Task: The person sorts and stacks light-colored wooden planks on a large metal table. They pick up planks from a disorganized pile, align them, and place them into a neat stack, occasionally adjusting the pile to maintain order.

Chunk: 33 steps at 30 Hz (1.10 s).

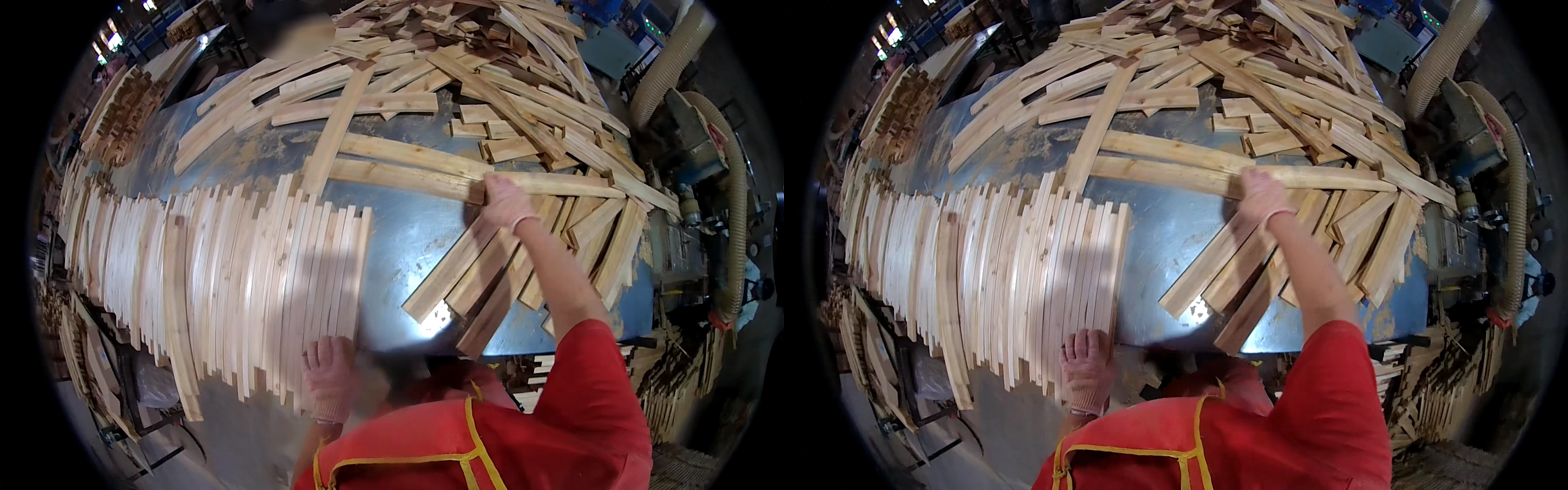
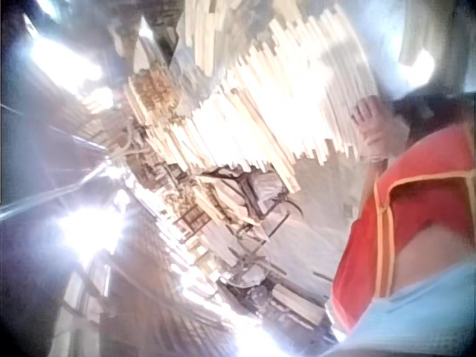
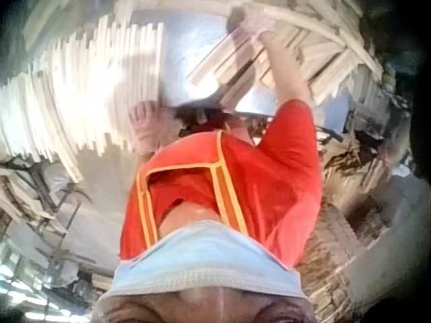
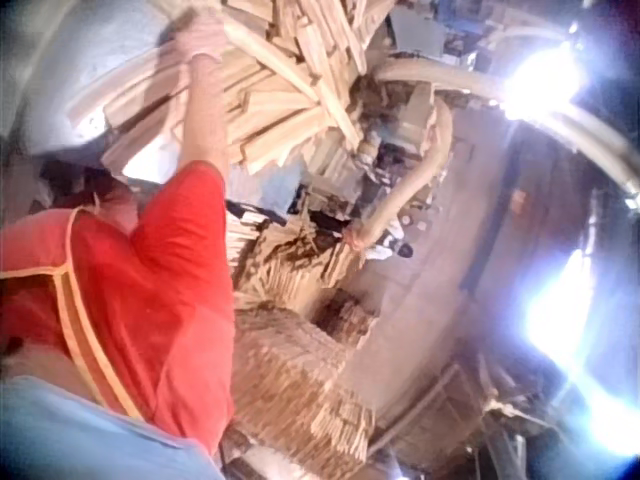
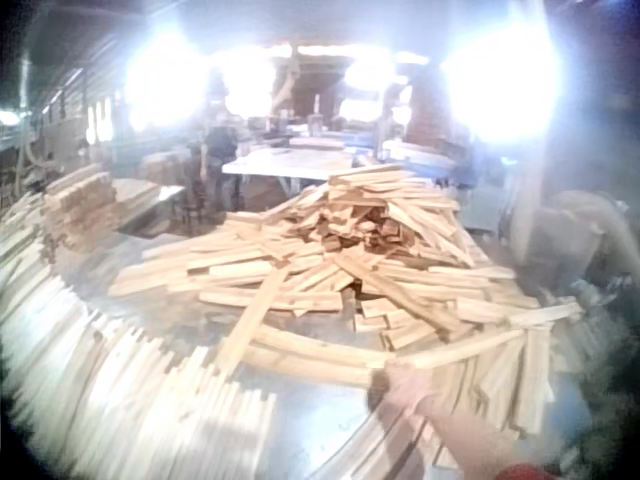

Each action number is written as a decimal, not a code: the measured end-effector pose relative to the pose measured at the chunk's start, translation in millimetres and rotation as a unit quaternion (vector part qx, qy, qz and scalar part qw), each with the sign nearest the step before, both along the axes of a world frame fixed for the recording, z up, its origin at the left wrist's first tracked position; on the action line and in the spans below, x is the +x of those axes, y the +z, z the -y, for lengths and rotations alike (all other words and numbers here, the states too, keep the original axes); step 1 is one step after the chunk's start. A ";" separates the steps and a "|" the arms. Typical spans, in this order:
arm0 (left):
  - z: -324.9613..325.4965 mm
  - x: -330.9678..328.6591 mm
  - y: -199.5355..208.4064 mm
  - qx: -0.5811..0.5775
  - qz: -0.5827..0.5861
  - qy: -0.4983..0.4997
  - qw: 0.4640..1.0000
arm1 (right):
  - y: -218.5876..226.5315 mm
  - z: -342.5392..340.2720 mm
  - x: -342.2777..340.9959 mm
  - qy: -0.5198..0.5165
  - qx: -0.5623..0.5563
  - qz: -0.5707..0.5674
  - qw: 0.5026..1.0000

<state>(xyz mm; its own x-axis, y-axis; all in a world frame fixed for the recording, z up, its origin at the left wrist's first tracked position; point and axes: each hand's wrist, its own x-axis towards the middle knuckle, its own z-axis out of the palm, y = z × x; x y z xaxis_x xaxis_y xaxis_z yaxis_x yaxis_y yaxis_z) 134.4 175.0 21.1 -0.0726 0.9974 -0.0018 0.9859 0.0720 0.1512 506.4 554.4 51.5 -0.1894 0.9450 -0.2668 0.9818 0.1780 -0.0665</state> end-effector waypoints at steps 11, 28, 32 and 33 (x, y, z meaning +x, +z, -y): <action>-95.4 95.2 41.6 -0.019 0.138 -0.086 0.987 | 77.2 -41.6 67.5 0.176 -0.213 0.027 0.961; -120.5 74.7 10.3 -0.036 -0.009 0.126 0.991 | -47.3 -108.5 -75.7 0.187 -0.035 0.021 0.982; -98.7 49.6 -4.6 -0.011 -0.064 0.078 0.995 | -26.2 -106.5 -61.1 0.196 -0.095 0.016 0.976; -97.1 43.8 -6.2 -0.002 -0.041 0.075 0.996 | -20.9 -99.9 -54.2 0.187 -0.097 0.026 0.977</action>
